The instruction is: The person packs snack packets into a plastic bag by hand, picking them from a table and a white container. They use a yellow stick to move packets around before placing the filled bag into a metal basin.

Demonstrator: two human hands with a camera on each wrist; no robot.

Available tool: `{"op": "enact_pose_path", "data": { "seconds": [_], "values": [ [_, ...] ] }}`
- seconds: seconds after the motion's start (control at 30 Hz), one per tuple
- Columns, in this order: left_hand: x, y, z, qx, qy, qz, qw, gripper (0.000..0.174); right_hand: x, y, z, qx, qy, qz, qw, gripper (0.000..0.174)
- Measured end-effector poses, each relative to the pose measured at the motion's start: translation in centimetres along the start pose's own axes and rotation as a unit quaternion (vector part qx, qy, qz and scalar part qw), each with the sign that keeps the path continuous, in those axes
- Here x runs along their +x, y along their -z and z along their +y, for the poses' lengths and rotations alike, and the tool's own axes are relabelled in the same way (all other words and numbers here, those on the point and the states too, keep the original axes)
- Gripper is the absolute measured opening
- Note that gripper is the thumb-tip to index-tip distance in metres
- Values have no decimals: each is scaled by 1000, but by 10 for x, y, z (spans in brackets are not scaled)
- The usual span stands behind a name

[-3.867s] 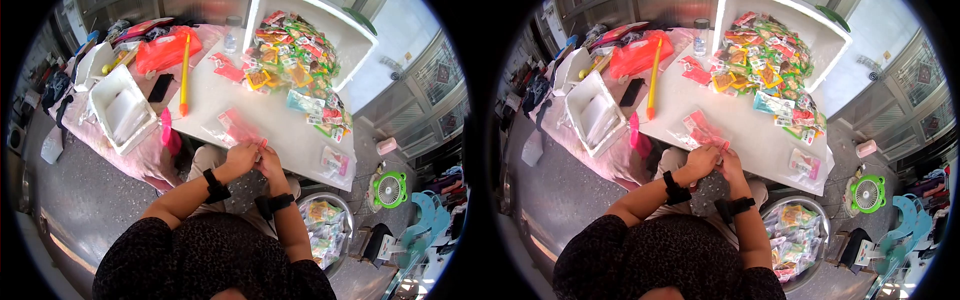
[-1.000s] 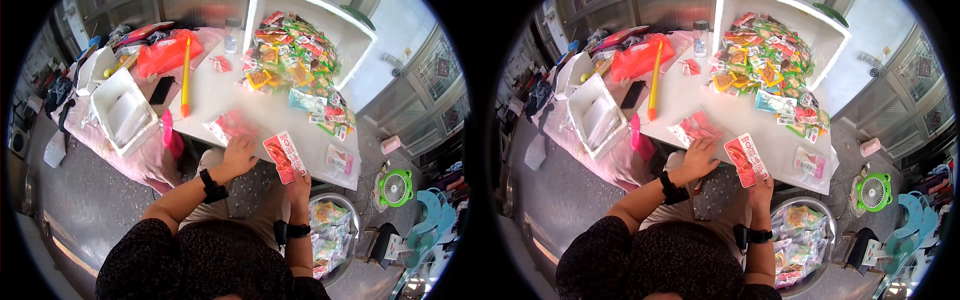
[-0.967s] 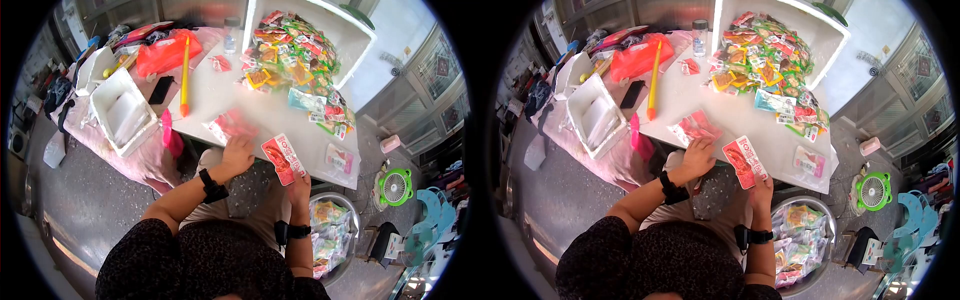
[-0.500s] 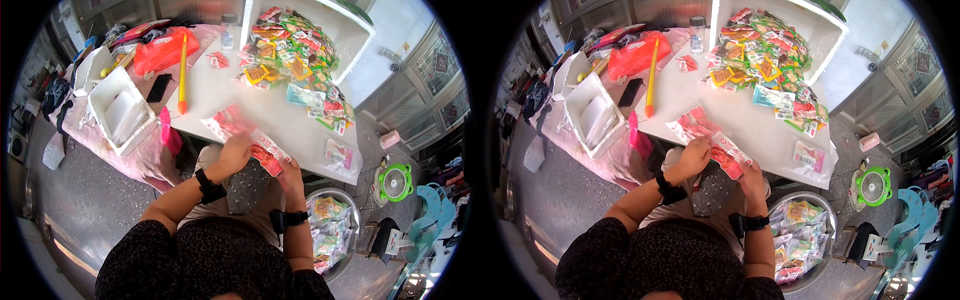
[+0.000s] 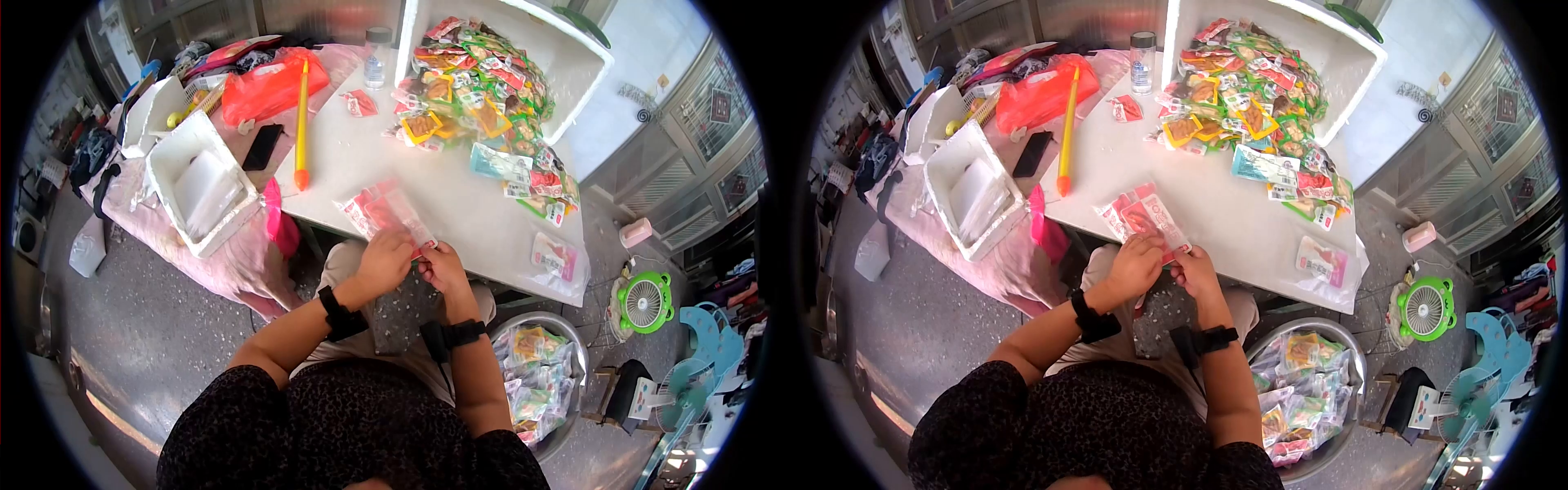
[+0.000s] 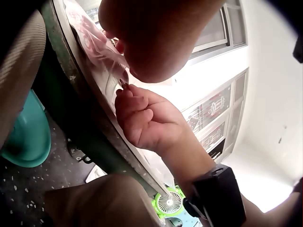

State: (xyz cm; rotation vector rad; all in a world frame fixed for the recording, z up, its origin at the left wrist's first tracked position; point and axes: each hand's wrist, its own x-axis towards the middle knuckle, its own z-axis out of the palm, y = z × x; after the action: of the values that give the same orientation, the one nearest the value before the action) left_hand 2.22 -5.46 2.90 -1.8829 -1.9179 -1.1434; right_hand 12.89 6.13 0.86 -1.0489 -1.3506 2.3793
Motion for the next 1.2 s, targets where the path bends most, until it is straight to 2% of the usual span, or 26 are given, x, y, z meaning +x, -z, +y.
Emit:
{"op": "enact_pose_path", "data": {
  "seconds": [0.13, 0.23, 0.3, 0.4, 0.53, 0.6, 0.73, 0.83, 0.93, 1.0, 1.03, 1.07, 1.13, 1.17, 1.2],
  "values": [
    [0, 1, 1, -9, -9, 12, 1000, 12, 5, -12, 7, 221, 42, -14, 974, 8],
    [-1, -1, -4, -22, 22, 0, 1000, 14, 13, -19, 9, 245, 64, -9, 967, 10],
    [-4, -2, -9, -24, 34, -10, 999, 15, 14, -20, 11, 235, 74, -48, 968, 11],
    [-10, -1, -14, -14, -4, 26, 1000, 21, 11, -22, 13, 230, 75, -84, 967, 13],
    [-22, 10, -12, 20, -1, 14, 1000, 31, 5, -18, 15, 211, 27, -118, 970, 12],
    [-30, 13, -14, 17, 3, 17, 1000, 37, 3, -22, 16, 218, 34, -136, 966, 11],
    [-38, 18, -20, 52, -2, 19, 998, 38, 9, -36, 17, 230, 46, -148, 961, 9],
    [-40, 15, -31, 84, -12, 32, 996, 34, 9, -40, 19, 203, 44, -141, 968, 8],
    [-37, 23, -36, 80, -33, 27, 996, 30, -4, -32, 13, 36, 43, -61, 997, 11],
    [-32, 31, -39, 58, -42, 10, 997, 27, -6, -21, 10, -65, 134, 29, 988, 17],
    [-27, 37, -39, 46, -46, 11, 998, 26, -9, -18, 9, -114, 177, 75, 975, 20],
    [-18, 45, -38, 34, -51, 12, 998, 24, -13, -15, 6, -193, 260, 122, 938, 23],
    [2, 62, -35, 13, -61, 25, 998, 22, -26, -18, -11, -339, 410, 210, 820, 30],
    [12, 71, -33, 3, -66, 35, 997, 20, -33, -16, -21, -412, 505, 217, 727, 38],
    [21, 81, -29, -7, -72, 44, 996, 19, -42, -19, -31, -433, 528, 216, 698, 40]
  ]
}}
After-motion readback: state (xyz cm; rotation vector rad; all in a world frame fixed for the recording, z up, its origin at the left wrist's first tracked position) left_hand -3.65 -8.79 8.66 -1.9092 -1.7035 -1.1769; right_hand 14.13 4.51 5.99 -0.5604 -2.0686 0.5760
